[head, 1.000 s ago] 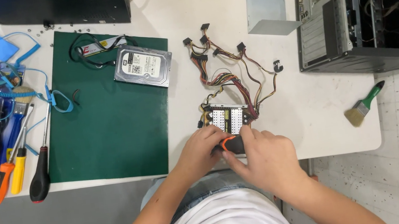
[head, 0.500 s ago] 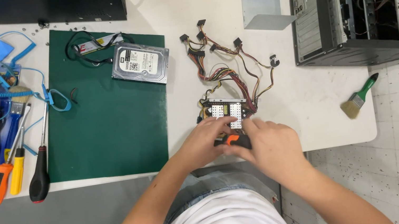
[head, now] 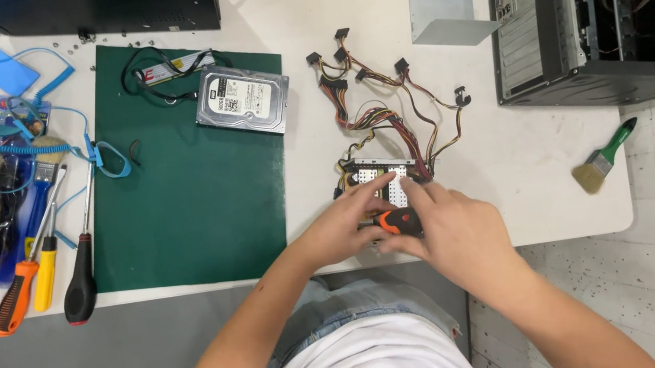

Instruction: Disassembling a computer power supply unit by removing screws and opening the casing to access internal components.

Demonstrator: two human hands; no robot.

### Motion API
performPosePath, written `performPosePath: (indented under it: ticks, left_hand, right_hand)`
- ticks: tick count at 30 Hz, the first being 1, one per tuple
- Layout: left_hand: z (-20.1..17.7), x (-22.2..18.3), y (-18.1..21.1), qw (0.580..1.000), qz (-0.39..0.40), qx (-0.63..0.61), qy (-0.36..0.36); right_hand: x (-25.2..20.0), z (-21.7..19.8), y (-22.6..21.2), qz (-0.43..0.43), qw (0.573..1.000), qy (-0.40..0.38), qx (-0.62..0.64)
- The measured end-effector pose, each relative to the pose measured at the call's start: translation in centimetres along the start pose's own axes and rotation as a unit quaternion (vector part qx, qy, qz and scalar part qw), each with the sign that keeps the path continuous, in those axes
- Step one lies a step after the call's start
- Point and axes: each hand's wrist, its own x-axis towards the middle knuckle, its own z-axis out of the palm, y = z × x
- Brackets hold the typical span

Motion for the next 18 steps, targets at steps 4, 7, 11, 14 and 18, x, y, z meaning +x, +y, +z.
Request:
performPosePath:
  ticks: [4, 7, 11, 14, 18]
  left_hand:
    - [-2.2, -0.6, 3.8, 0.997, -0.016, -0.040, -0.068]
    - [-1.7, -0.1, 4.3, 0.998, 0.023, 0.000, -0.060]
    - [-0.6, 0.8, 2.6, 0.991, 0.015, 0.132, -0.014]
    - [-2.3, 0.3, 4.4, 0.995, -0.017, 0.079, -0.060]
    - [-2.7, 0.3, 6.5, 0.994, 0.000, 0.044, -0.101]
  right_hand:
    - [-1.2, -2.2, -0.2, -0.134, 0.990, -0.051, -0.005]
    - [0.2, 1.6, 1.0, -0.124, 0.990, 0.039, -0.058]
    - [0.6, 1.6, 1.1, -0.048, 0.996, 0.054, -0.059]
    - [-0.6, -2.2, -0.3, -0.049, 0.998, -0.008, -0.039]
    - [-1.1, 0.6, 1.1, -0.073, 0.996, -0.011, -0.040]
